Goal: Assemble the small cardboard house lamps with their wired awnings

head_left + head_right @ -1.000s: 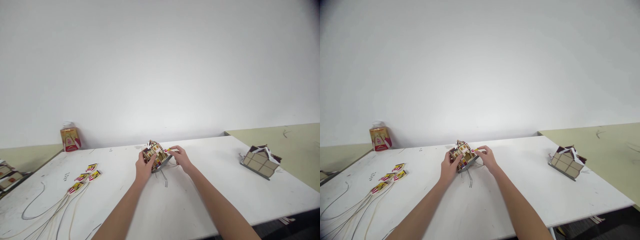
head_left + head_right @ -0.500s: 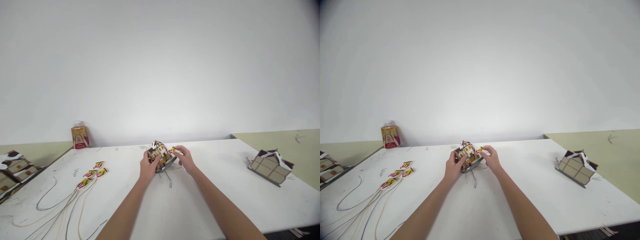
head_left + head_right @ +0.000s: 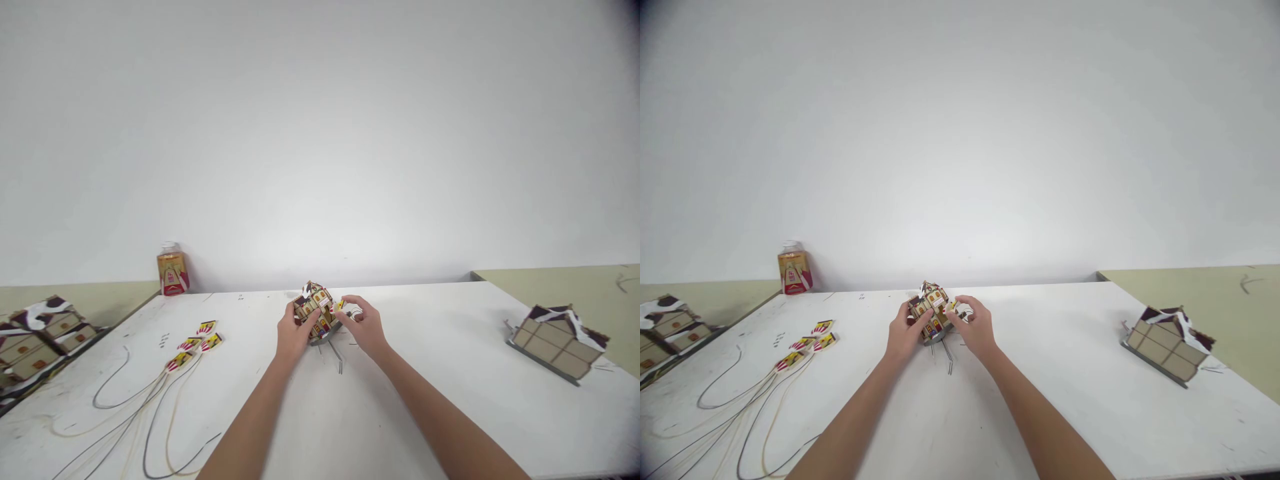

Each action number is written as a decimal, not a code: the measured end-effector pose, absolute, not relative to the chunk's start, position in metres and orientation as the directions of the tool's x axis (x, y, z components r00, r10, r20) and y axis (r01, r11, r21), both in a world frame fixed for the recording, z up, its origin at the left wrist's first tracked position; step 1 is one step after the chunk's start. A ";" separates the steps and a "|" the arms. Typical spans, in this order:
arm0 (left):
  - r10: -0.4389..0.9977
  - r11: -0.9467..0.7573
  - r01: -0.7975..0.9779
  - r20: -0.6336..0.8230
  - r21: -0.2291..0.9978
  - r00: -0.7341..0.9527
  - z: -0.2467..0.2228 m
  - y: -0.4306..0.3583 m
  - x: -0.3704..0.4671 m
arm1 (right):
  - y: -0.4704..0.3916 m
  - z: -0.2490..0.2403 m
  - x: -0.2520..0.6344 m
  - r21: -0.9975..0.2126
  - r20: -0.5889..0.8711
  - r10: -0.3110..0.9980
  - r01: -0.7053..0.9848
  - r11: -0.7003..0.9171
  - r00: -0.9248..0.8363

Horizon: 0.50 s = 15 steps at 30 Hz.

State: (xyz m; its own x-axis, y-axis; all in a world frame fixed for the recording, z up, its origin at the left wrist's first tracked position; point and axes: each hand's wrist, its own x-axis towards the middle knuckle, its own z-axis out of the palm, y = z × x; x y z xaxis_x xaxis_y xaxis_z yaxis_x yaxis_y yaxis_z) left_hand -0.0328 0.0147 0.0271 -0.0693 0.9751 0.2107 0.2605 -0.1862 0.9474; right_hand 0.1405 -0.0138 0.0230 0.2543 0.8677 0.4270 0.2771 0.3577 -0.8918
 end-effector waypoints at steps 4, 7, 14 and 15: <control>0.979 -0.154 0.241 0.180 0.958 -0.092 0.028 0.016 -0.033 | -0.017 0.022 0.134 -0.848 0.468 0.857 0.381 0.368 0.215; 0.982 -0.141 0.188 0.162 0.972 -0.102 0.025 0.019 -0.033 | -0.016 0.017 0.131 -0.826 0.484 0.848 0.431 0.362 0.215; 0.991 -0.110 0.096 0.116 0.989 -0.066 0.014 0.024 -0.033 | -0.016 0.014 0.127 -0.825 0.483 0.844 0.443 0.350 0.233; 0.992 -0.111 0.080 0.116 0.991 -0.058 0.013 0.024 -0.033 | -0.017 0.014 0.126 -0.826 0.486 0.840 0.439 0.353 0.240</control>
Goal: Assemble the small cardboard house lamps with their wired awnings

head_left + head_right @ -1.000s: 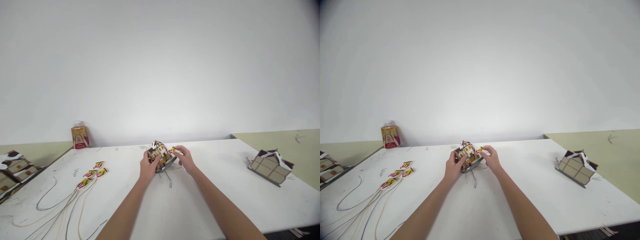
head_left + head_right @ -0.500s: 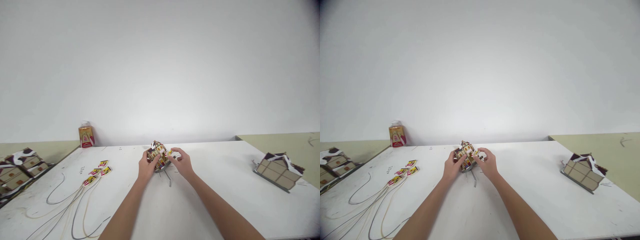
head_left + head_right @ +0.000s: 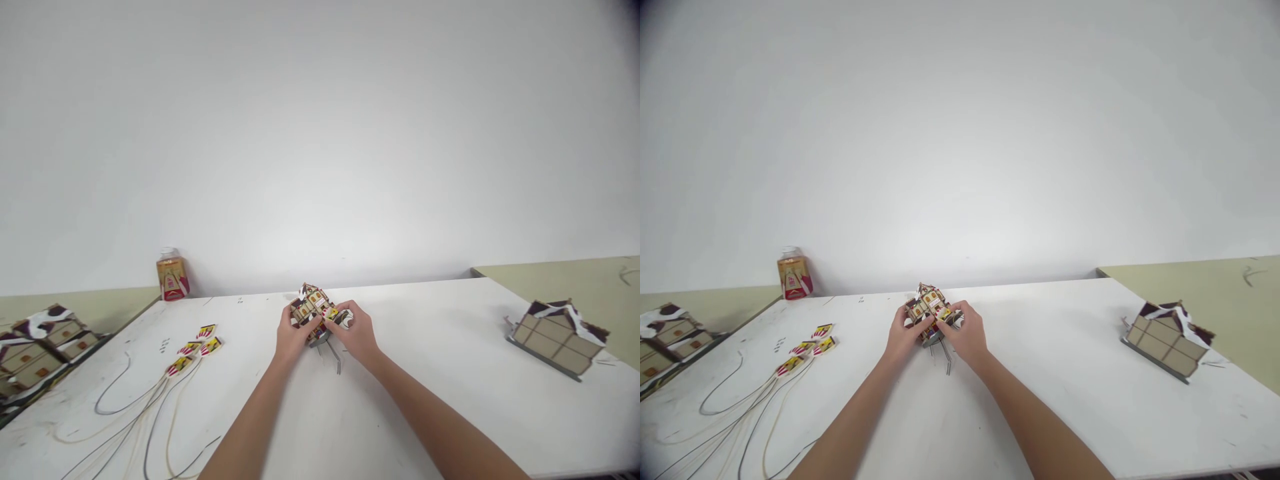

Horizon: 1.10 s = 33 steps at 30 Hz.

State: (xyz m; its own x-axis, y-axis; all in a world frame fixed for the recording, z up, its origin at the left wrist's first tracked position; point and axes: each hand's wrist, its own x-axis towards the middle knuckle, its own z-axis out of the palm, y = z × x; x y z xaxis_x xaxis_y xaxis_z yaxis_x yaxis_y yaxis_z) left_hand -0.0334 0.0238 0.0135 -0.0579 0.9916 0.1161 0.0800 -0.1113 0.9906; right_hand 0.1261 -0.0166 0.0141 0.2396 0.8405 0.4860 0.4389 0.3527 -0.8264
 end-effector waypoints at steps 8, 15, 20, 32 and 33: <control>0.999 -0.035 -0.140 0.029 0.989 -0.046 0.016 0.021 -0.029 | -0.017 0.014 0.124 -0.818 0.489 0.838 0.460 0.345 0.243; 0.987 0.162 -0.355 -0.145 0.921 0.076 0.023 0.016 -0.023 | -0.017 0.012 0.124 -0.818 0.521 0.816 0.421 0.393 0.250; 0.980 0.197 -0.401 -0.182 0.895 0.075 0.027 0.013 -0.020 | -0.017 0.011 0.123 -0.818 0.540 0.797 0.390 0.422 0.270; 0.990 0.142 -0.435 -0.126 0.889 0.064 0.026 0.011 -0.012 | -0.018 0.011 0.122 -0.808 0.560 0.782 0.386 0.444 0.274; 0.990 0.138 -0.440 -0.124 0.887 0.059 0.025 0.011 -0.011 | -0.018 0.012 0.123 -0.802 0.569 0.776 0.392 0.451 0.272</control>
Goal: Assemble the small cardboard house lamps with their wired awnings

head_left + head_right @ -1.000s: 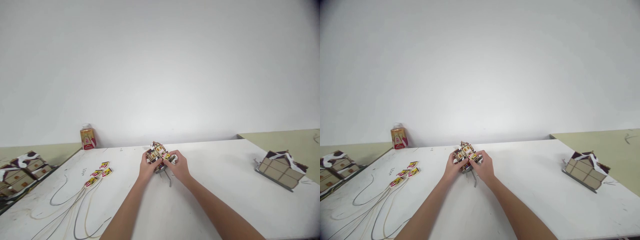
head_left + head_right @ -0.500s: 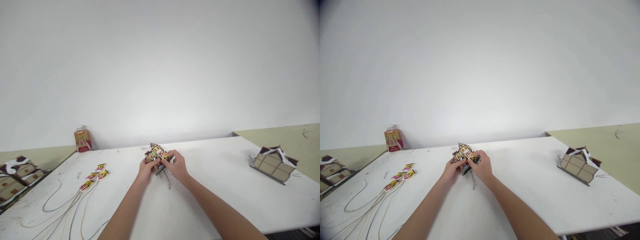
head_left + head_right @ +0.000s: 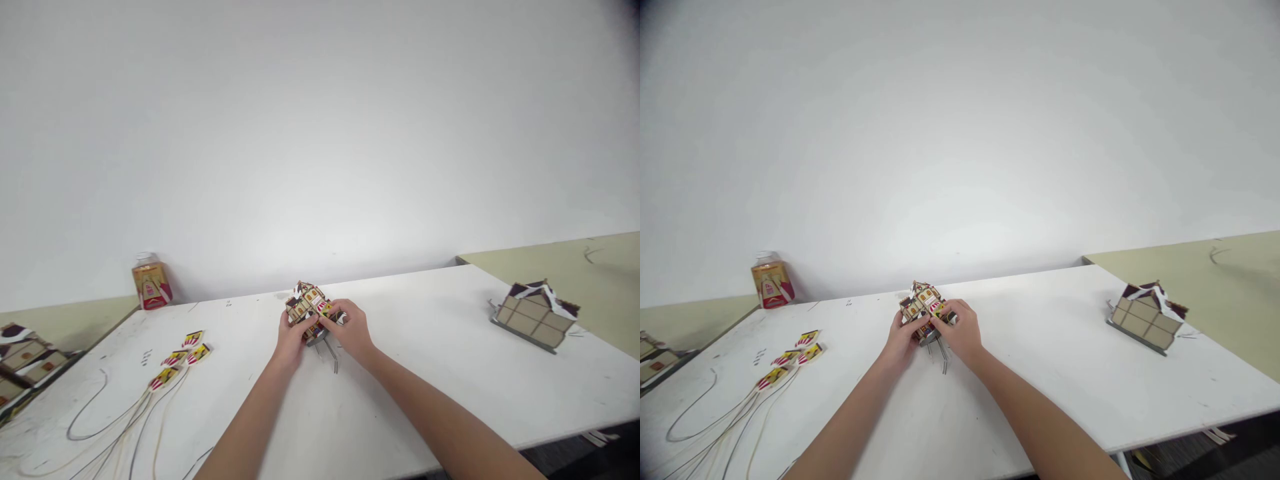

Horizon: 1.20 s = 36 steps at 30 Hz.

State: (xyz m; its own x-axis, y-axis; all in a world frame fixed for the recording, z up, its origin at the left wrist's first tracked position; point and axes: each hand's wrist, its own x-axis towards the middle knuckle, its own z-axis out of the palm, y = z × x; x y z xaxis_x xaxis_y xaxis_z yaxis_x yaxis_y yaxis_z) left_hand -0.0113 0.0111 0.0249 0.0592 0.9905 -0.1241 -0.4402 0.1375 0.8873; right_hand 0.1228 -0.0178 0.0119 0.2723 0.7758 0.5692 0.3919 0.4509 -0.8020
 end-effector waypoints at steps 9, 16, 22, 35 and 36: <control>0.992 0.117 -0.437 -0.127 0.892 0.007 0.023 0.010 -0.008 | -0.017 0.014 0.131 -0.722 0.647 0.742 0.453 0.523 0.175; 0.993 0.105 -0.448 -0.118 0.888 0.000 0.015 0.013 -0.007 | -0.017 0.010 0.128 -0.803 0.550 0.792 0.429 0.414 0.266; 0.993 0.099 -0.440 -0.120 0.893 -0.020 0.015 0.014 -0.006 | -0.018 0.012 0.127 -0.817 0.511 0.809 0.456 0.352 0.291; 0.998 0.046 -0.370 -0.055 0.928 -0.015 0.011 0.013 -0.007 | -0.021 0.024 0.134 -0.741 0.505 0.837 0.602 0.296 0.210; 0.999 0.037 -0.356 -0.046 0.934 -0.016 0.011 0.013 -0.007 | -0.022 0.025 0.134 -0.726 0.511 0.835 0.623 0.291 0.205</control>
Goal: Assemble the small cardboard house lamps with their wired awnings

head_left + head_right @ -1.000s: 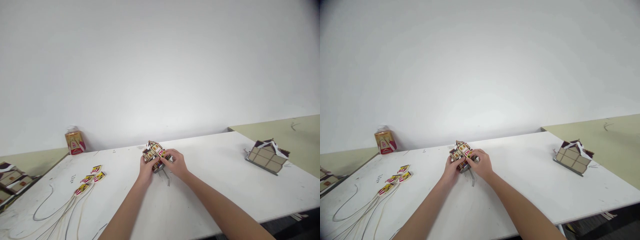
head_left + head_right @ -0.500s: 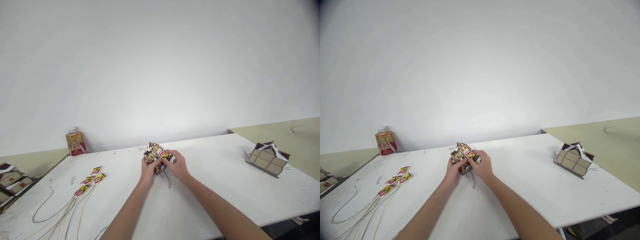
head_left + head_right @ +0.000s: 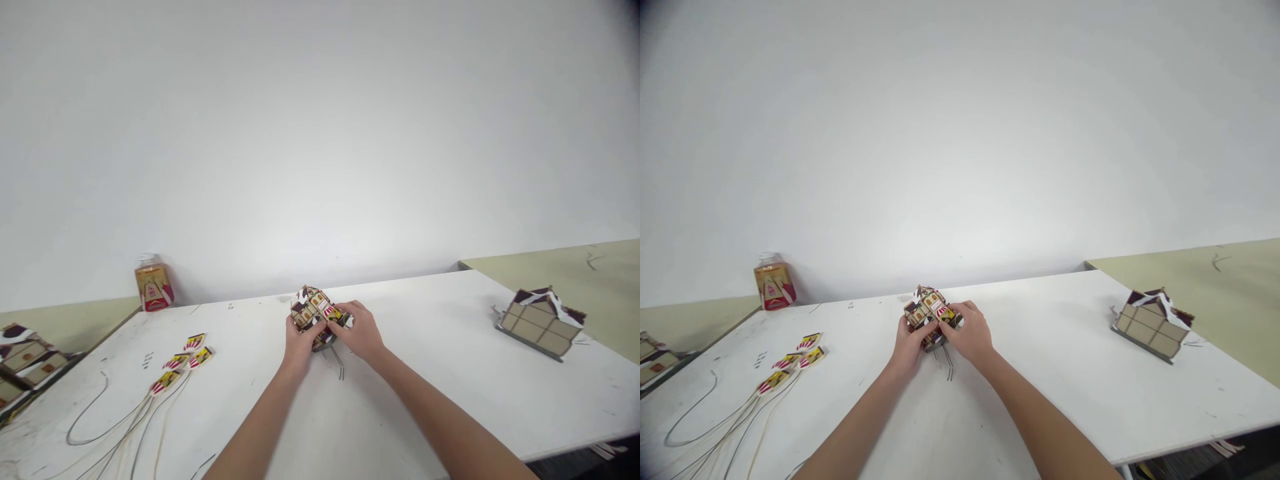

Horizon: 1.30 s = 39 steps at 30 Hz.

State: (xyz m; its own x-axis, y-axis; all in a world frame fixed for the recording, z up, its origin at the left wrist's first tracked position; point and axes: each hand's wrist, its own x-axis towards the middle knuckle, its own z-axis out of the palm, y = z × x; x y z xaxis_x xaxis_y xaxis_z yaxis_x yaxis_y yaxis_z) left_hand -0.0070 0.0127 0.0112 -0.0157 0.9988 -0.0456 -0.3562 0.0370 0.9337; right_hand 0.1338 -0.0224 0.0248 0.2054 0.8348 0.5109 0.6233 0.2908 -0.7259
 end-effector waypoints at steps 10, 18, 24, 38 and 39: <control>1.000 0.021 -0.323 -0.027 0.946 -0.014 0.016 0.008 -0.007 | -0.026 0.029 0.135 -0.666 0.514 0.845 0.689 0.286 0.147; 0.999 0.033 -0.320 -0.042 0.947 -0.022 0.019 0.008 -0.012 | -0.023 0.024 0.134 -0.664 0.507 0.857 0.677 0.318 0.095; 0.998 0.012 -0.329 -0.029 0.944 -0.048 0.015 0.011 -0.013 | -0.026 0.027 0.134 -0.675 0.461 0.885 0.672 0.305 0.062; 0.998 0.005 -0.356 -0.024 0.934 -0.051 0.013 0.010 -0.014 | -0.029 0.029 0.127 -0.683 0.459 0.883 0.676 0.276 0.103; 0.998 0.005 -0.358 -0.025 0.934 -0.052 0.013 0.010 -0.014 | -0.030 0.029 0.127 -0.686 0.455 0.884 0.673 0.274 0.103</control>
